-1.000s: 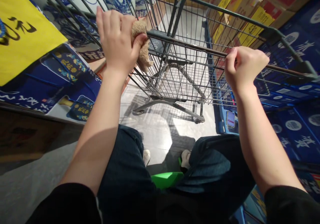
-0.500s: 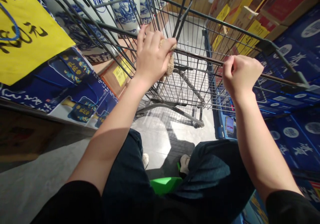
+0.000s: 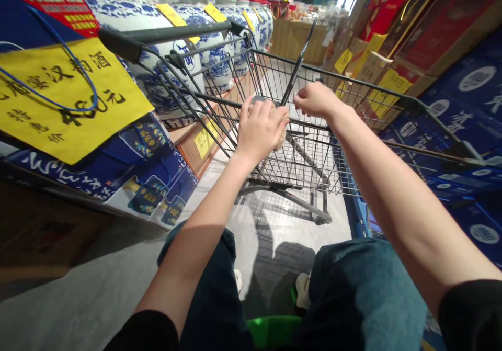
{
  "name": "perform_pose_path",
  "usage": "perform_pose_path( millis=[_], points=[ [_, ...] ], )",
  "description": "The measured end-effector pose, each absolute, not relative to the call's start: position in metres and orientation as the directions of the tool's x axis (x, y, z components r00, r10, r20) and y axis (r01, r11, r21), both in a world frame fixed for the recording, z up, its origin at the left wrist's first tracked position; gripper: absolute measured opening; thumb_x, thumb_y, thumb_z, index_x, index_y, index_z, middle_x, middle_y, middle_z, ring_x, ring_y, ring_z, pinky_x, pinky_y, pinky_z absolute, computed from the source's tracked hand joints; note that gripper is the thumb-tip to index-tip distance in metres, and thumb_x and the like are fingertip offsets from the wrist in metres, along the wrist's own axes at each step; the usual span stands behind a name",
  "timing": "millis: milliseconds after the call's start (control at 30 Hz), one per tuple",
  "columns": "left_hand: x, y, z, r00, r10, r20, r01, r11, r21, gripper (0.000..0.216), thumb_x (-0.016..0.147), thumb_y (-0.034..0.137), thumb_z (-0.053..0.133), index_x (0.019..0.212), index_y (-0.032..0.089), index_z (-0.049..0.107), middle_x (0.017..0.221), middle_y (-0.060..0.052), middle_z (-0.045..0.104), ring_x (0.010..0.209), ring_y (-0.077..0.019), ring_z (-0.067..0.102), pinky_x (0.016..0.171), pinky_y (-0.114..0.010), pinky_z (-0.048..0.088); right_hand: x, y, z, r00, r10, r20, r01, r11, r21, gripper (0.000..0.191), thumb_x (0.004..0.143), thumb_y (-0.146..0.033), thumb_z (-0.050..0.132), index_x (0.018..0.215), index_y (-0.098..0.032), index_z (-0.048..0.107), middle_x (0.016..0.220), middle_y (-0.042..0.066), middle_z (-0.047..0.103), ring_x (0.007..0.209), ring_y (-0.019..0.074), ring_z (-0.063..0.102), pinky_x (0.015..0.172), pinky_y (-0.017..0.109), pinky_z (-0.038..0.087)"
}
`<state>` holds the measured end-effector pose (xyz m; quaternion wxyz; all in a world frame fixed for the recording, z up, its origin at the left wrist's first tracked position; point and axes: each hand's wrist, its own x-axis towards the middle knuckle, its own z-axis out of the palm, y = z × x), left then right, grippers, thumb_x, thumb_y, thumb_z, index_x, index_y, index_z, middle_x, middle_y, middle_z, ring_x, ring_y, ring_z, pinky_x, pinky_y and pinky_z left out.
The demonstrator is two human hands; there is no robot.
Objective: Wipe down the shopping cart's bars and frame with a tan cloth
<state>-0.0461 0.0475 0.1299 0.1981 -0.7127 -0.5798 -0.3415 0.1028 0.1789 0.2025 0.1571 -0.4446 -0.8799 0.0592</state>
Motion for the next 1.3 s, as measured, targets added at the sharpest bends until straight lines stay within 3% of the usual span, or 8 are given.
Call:
perform_pose_path(
  millis=[133, 267, 500, 733, 867, 1000, 1133, 1300],
  points=[
    [-0.071, 0.055, 0.131, 0.006, 0.649, 0.761, 0.952, -0.237, 0.194, 0.035, 0.104, 0.041, 0.037, 0.115, 0.029, 0.068, 0.117, -0.008, 0.071, 0.123, -0.0315, 0.059, 0.125, -0.059, 0.022, 0.101, 0.171, 0.193, -0.647, 0.758, 0.09, 0.713, 0.642, -0.283, 0.027, 0.09, -0.038, 0.056, 0.077, -0.017, 0.066, 0.062, 0.004, 0.058, 0.065, 0.0162, 0.054, 0.069, 0.034, 0.045],
    [-0.123, 0.059, 0.133, -0.163, 0.601, 0.783, 0.943, -0.139, 0.303, 0.041, 0.103, 0.047, 0.034, 0.126, 0.033, 0.065, 0.121, -0.006, 0.071, 0.133, -0.0332, 0.052, 0.129, -0.058, 0.012, 0.107, 0.17, 0.191, -0.576, 0.817, 0.001, 0.783, 0.552, -0.285, 0.025, 0.088, -0.027, 0.055, 0.068, -0.017, 0.065, 0.06, 0.004, 0.061, 0.062, 0.0162, 0.057, 0.068, 0.035, 0.049],
    [-0.109, 0.055, 0.13, -0.104, 0.616, 0.781, 0.956, -0.154, 0.248, 0.045, 0.101, 0.05, 0.03, 0.132, 0.04, 0.062, 0.124, -0.004, 0.07, 0.136, -0.0316, 0.049, 0.128, -0.054, 0.016, 0.11, 0.196, 0.177, -0.452, 0.808, -0.378, 0.878, 0.327, -0.35, 0.018, 0.087, -0.025, 0.058, 0.076, -0.02, 0.072, 0.06, 0.003, 0.066, 0.062, 0.0196, 0.067, 0.069, 0.038, 0.059],
    [-0.056, 0.053, 0.124, 0.039, 0.713, 0.7, 0.939, -0.265, 0.218, 0.048, 0.099, 0.053, 0.029, 0.13, 0.037, 0.063, 0.128, -0.005, 0.068, 0.133, -0.0332, 0.05, 0.125, -0.057, 0.018, 0.111, 0.196, 0.175, -0.388, 0.839, -0.381, 0.901, 0.258, -0.349, 0.026, 0.092, -0.021, 0.052, 0.077, -0.018, 0.073, 0.064, 0.005, 0.068, 0.07, 0.0213, 0.071, 0.075, 0.041, 0.061],
    [-0.118, 0.078, 0.115, -0.105, 0.636, 0.765, 0.974, -0.09, 0.209, 0.052, 0.099, 0.064, 0.019, 0.124, 0.042, 0.059, 0.117, -0.002, 0.068, 0.134, -0.0313, 0.04, 0.123, -0.053, 0.012, 0.113, 0.191, 0.176, -0.361, 0.858, -0.365, 0.903, 0.225, -0.366, 0.027, 0.093, -0.019, 0.051, 0.077, -0.017, 0.073, 0.064, 0.005, 0.067, 0.069, 0.0198, 0.071, 0.075, 0.038, 0.06],
    [-0.173, 0.109, 0.102, -0.216, 0.472, 0.855, 0.975, 0.142, 0.169, 0.071, 0.101, 0.059, -0.01, 0.108, 0.029, 0.054, 0.108, 0.002, 0.057, 0.115, -0.02, 0.035, 0.123, -0.049, 0.011, 0.112, 0.188, 0.18, -0.388, 0.844, -0.371, 0.893, 0.244, -0.378, 0.026, 0.096, -0.017, 0.05, 0.095, -0.007, 0.073, 0.077, 0.01, 0.072, 0.073, 0.0178, 0.07, 0.08, 0.037, 0.057],
    [-0.144, 0.101, 0.101, -0.189, 0.564, 0.803, 0.982, 0.127, 0.142, 0.06, 0.104, 0.057, 0.002, 0.121, 0.029, 0.052, 0.121, 0.002, 0.058, 0.13, -0.021, 0.03, 0.126, -0.05, -0.002, 0.111, 0.191, 0.183, -0.399, 0.825, -0.401, 0.898, 0.261, -0.355, 0.029, 0.099, -0.016, 0.047, 0.106, 0.001, 0.069, 0.084, 0.014, 0.073, 0.083, 0.0197, 0.072, 0.085, 0.039, 0.054],
    [-0.052, 0.053, 0.12, -0.01, 0.753, 0.658, 0.959, -0.178, 0.219, 0.06, 0.091, 0.064, 0.026, 0.144, 0.047, 0.047, 0.131, 0.0, 0.066, 0.153, -0.0309, 0.02, 0.128, -0.054, -0.001, 0.116, 0.195, 0.18, -0.337, 0.842, -0.421, 0.916, 0.188, -0.355, 0.025, 0.095, -0.012, 0.049, 0.095, -0.002, 0.072, 0.061, 0.006, 0.068, 0.075, 0.019, 0.07, 0.083, 0.042, 0.054]
  ],
)
